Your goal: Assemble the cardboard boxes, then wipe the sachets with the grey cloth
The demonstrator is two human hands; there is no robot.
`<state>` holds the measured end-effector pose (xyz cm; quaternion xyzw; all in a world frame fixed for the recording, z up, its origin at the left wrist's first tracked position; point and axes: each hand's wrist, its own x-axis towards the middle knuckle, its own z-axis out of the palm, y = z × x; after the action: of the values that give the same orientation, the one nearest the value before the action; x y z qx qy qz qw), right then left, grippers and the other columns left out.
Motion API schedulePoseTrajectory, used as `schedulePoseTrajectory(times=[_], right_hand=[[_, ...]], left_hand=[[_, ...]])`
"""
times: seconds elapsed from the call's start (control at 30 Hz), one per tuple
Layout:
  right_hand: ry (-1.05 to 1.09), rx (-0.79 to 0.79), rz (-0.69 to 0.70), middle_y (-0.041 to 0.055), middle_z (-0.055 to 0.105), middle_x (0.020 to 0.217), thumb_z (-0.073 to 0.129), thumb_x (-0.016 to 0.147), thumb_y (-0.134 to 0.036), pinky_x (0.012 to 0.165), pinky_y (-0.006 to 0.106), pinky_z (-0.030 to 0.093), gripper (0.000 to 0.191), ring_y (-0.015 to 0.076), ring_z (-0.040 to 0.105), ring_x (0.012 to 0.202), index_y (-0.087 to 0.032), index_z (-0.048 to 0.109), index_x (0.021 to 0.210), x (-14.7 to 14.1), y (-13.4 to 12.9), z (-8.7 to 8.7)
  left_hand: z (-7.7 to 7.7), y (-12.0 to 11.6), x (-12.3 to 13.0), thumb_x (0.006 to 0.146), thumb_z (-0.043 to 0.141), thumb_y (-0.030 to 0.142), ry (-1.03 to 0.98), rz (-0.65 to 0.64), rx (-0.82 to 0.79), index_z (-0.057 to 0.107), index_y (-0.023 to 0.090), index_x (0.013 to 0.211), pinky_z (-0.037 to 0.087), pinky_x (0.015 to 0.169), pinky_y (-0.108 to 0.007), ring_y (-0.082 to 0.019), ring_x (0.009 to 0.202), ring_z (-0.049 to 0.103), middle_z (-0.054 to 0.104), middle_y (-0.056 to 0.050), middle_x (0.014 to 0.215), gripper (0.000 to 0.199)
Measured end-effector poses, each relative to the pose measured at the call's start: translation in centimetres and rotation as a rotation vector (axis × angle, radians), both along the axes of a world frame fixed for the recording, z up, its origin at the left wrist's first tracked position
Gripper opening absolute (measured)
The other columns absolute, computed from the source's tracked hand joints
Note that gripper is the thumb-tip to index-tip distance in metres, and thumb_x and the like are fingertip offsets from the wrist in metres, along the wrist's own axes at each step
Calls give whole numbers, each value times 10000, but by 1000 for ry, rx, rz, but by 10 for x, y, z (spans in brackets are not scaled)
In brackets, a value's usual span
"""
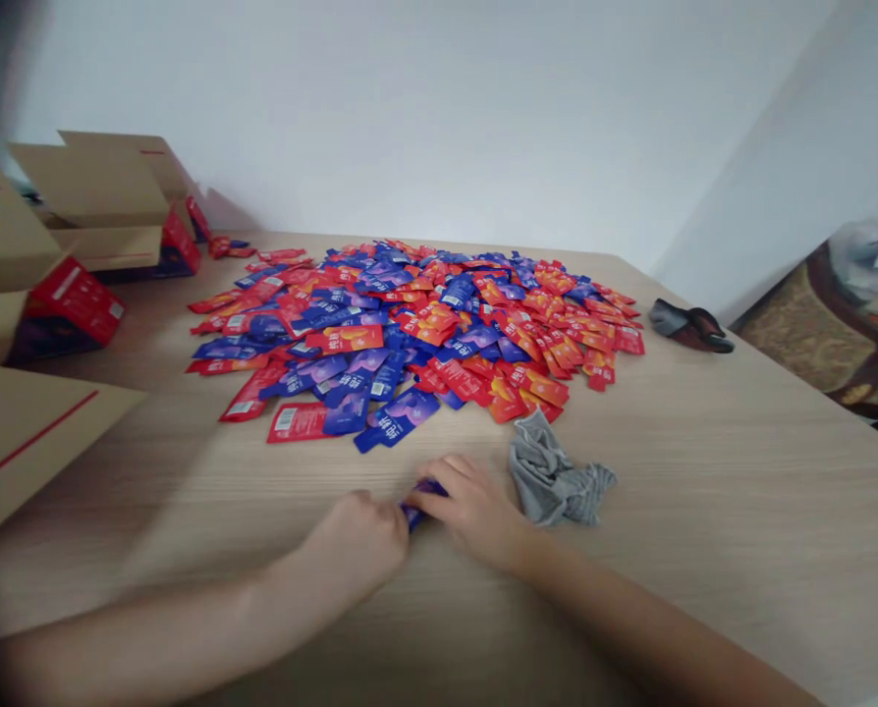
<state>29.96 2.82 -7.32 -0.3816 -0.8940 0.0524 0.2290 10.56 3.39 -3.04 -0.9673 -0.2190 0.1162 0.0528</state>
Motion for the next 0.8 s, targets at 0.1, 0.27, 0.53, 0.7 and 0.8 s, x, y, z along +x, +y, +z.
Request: schedulePoseTrajectory(times=[0.1, 0.27, 0.53, 0.7, 0.8], right_hand=[[7, -57, -56, 83, 621, 979, 514, 918, -144, 767, 351, 517, 296, 217, 576, 918, -267, 700, 1113, -2, -23, -13], [120, -263, -20, 87, 605, 1254, 430, 873, -35, 1014, 360, 479, 477, 195, 555, 1190, -247, 627, 1252, 21, -31, -16], [-33, -34, -571, 151, 502, 1398, 501, 889, -245, 1076, 553, 403, 444, 328, 455, 1310, -221, 589, 1324, 87, -19, 4], [-218, -122, -694, 164, 501, 1397, 456, 926, -340, 1007, 560, 436, 440, 355, 507, 1226, -195, 580, 1322, 101, -19, -21], [-67, -120, -710, 152, 577, 1249, 400, 927, -254, 993, 472, 458, 386, 297, 560, 1144, -191, 608, 1246, 107, -15, -20]], left_hand=[[-2, -25, 6, 841, 558, 61, -9, -76, -57, 723, 109, 978, 455, 467, -315, -246, 662, 706, 744, -157, 827, 220], [7, 2, 6, 900, 611, 389, -294, -149, -296, 672, 198, 1035, 521, 811, -345, -220, 985, 677, 722, -80, 1079, 241], [-46, 15, 0, 978, 470, 333, -280, 97, -22, 536, 188, 1349, 435, 978, -423, -298, 1290, 473, 550, -99, 1411, 404], [-51, -6, 2, 969, 391, 157, -283, 303, 100, 566, 149, 1318, 464, 955, -429, -292, 1234, 513, 587, -125, 1342, 391], [-52, -9, -4, 968, 381, 134, -295, 153, 81, 499, 159, 1394, 430, 1035, -420, -272, 1296, 474, 542, -93, 1421, 443]])
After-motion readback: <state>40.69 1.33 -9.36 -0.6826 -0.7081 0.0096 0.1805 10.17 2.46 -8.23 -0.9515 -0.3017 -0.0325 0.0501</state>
